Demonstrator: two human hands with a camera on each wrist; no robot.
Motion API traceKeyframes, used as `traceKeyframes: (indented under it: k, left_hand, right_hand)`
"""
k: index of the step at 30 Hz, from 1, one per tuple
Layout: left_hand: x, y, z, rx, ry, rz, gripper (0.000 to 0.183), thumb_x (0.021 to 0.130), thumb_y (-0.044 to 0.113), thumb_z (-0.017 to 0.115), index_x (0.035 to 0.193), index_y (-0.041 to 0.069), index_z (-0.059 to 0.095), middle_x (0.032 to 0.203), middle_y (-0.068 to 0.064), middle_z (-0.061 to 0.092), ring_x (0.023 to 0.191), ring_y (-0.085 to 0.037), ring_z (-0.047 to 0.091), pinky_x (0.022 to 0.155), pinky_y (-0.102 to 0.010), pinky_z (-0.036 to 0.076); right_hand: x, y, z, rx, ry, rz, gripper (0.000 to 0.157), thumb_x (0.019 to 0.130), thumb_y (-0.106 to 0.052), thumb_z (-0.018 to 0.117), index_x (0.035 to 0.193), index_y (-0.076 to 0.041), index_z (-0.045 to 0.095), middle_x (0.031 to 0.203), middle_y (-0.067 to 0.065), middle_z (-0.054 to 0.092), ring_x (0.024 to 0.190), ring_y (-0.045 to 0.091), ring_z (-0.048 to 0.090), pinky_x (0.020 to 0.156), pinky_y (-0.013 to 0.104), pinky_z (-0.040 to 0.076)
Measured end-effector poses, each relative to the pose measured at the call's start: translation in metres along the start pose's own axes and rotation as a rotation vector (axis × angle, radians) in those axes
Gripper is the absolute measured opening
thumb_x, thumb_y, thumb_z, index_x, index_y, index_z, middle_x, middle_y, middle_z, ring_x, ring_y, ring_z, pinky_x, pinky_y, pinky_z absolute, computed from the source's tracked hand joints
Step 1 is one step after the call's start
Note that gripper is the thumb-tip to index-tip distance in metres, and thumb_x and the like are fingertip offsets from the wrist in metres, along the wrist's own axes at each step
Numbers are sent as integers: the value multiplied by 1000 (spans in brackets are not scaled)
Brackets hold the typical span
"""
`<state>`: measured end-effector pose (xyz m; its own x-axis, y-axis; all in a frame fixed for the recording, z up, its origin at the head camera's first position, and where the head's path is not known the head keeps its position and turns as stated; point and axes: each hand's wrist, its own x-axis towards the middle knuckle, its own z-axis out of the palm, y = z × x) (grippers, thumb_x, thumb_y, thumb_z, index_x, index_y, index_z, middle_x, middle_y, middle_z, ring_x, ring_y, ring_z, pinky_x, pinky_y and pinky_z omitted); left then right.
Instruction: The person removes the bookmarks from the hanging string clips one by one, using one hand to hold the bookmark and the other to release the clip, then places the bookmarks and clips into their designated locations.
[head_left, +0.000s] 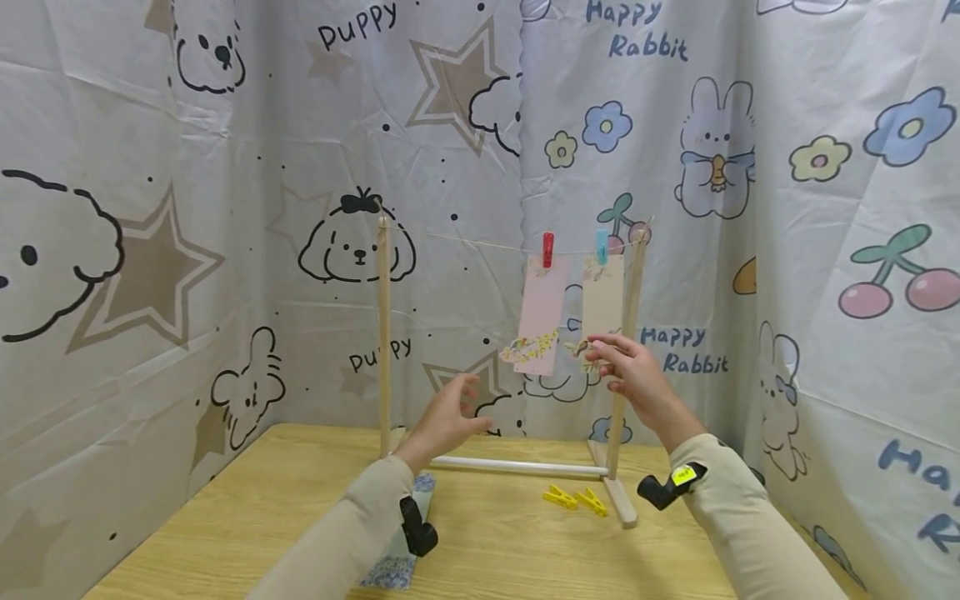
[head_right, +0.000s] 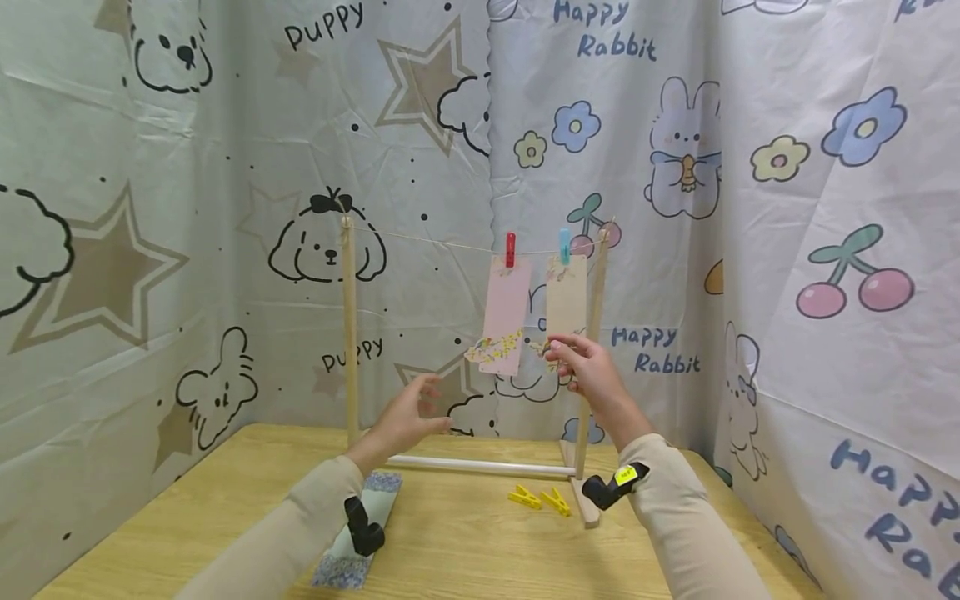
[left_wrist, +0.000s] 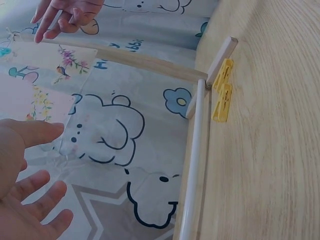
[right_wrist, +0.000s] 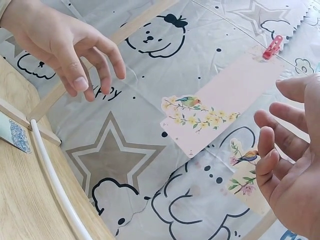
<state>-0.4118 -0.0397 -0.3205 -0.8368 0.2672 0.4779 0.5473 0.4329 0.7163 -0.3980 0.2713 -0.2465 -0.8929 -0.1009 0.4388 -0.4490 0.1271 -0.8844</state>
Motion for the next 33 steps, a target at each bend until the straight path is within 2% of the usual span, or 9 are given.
traceKeyframes:
  k: [13,17,23,30,33]
  left_hand:
    - [20,-1,4,-54,33,-37,69,91,16,83,149,8,46,133,-12,55,117,-33,58,89,-47,54]
    - [26,-2,4,-66,50,-44,69,91,17,83,149,6,46,134,-13,54,117,-32,56,89,-47,54]
    - [36,2,4,-92,65,-59,70,92,17,82,151,8,45,142,-16,51,124,-34,54,91,-49,54]
    - [50,3,8,-105,75,-68,72,91,19,83,151,10,44,140,-14,53,127,-35,55,96,-51,52]
    - [53,0,11,-134,74,-58,73,91,21,83,151,9,44,139,-14,52,129,-37,55,97,-51,52]
  right_hand:
    - [15,-3,-5,50,5,11,52,109,-29,57,146,6,47,100,-2,69,80,11,59,58,18,46]
    - [19,-6,-3,60,7,14,53,108,-29,58,147,6,47,104,2,70,79,10,57,58,18,45]
    - [27,-12,-1,30,11,-3,50,109,-29,57,145,4,51,106,5,69,79,9,57,58,19,46]
    - [36,-19,-1,10,10,-6,46,109,-30,56,144,0,53,102,-1,68,77,10,59,59,19,48]
    - [39,-19,0,-8,9,-7,46,109,-30,56,144,1,53,104,2,67,75,10,58,59,19,47]
